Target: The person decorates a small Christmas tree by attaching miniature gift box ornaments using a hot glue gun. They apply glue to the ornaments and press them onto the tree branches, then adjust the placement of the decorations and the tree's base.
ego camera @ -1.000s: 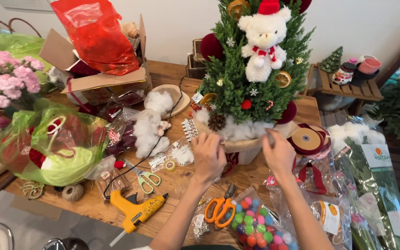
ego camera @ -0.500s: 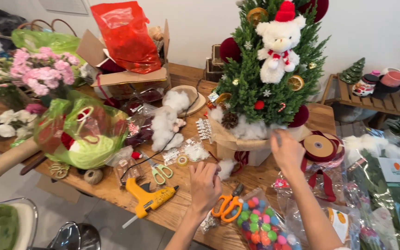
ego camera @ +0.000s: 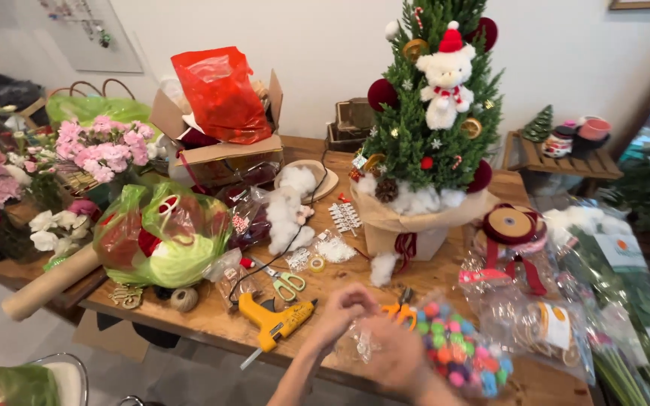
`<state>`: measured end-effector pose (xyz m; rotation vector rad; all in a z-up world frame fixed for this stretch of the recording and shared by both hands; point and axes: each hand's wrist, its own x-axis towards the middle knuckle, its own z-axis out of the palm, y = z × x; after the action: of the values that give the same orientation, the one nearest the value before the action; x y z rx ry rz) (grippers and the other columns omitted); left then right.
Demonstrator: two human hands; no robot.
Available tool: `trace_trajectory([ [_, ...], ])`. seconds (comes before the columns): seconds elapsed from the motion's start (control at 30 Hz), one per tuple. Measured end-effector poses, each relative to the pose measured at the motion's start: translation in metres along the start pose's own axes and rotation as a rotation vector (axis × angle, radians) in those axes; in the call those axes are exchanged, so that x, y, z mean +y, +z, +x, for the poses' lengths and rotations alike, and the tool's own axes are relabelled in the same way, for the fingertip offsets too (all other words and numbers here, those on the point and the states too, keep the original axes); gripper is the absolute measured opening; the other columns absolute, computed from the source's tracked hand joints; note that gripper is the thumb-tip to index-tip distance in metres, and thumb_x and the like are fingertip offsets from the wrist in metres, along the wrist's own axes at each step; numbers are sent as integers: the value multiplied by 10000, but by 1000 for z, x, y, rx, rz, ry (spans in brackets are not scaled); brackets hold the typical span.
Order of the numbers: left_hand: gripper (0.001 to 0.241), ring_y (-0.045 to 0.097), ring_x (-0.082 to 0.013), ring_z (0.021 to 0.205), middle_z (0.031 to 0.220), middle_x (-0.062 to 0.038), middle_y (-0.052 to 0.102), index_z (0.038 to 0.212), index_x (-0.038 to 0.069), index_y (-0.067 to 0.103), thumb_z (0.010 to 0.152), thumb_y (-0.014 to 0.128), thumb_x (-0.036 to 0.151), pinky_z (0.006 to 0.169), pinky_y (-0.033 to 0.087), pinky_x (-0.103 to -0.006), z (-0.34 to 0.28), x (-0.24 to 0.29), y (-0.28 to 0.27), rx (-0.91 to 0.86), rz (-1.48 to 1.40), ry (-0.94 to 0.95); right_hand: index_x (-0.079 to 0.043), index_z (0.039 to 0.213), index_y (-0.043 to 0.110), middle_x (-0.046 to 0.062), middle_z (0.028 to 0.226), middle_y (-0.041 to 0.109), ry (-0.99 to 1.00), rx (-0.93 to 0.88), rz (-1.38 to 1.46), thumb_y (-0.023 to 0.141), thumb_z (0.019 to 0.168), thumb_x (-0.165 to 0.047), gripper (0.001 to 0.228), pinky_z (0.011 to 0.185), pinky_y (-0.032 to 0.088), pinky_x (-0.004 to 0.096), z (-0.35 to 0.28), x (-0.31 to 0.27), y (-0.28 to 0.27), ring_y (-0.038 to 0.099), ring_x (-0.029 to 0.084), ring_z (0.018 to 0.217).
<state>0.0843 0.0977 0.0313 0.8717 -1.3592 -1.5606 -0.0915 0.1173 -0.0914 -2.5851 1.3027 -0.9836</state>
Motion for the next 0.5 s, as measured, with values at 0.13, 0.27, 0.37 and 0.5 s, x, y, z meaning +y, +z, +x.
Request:
trace_trajectory([
  [0.13,352,598,-351,1251,1331,-275,584,1372,-2,485,1108,434,226,1147,462,-425,-17,-14,23,-760,-496,-67,-81,1265,646,198,1356,619,-537,369,135,574,1006,-351,381,1103,339,566,14,-134,-33,566,433,1294],
  [0.27,726,553,-333,1314,1456,-223,519,1525,79,356,1036,136,569,1113,445,-431,-37,-11,58,-607,-567,-157,-79,1465,438,186,1557,354,-51,473,39,290,1046,-360,526,1211,104,553,13,-156,-33,305,341,1461],
  [0.37,803,424,-277,1392,1553,-161,385,1551,116,298,946,204,636,1126,337,-403,-85,38,105,-232,-464,-132,-46,1520,301,247,1572,242,163,459,434,294,1028,-272,541,1200,142,555,-2,-140,-69,245,376,1450],
  [0.5,818,51,-265,1563,1679,22,-54,1566,390,29,839,268,678,1187,30,-650,-136,89,158,-175,-139,-77,-117,1593,180,216,1599,115,-90,439,1524,214,1014,-525,709,1179,132,634,-37,-111,-105,157,429,1472],
])
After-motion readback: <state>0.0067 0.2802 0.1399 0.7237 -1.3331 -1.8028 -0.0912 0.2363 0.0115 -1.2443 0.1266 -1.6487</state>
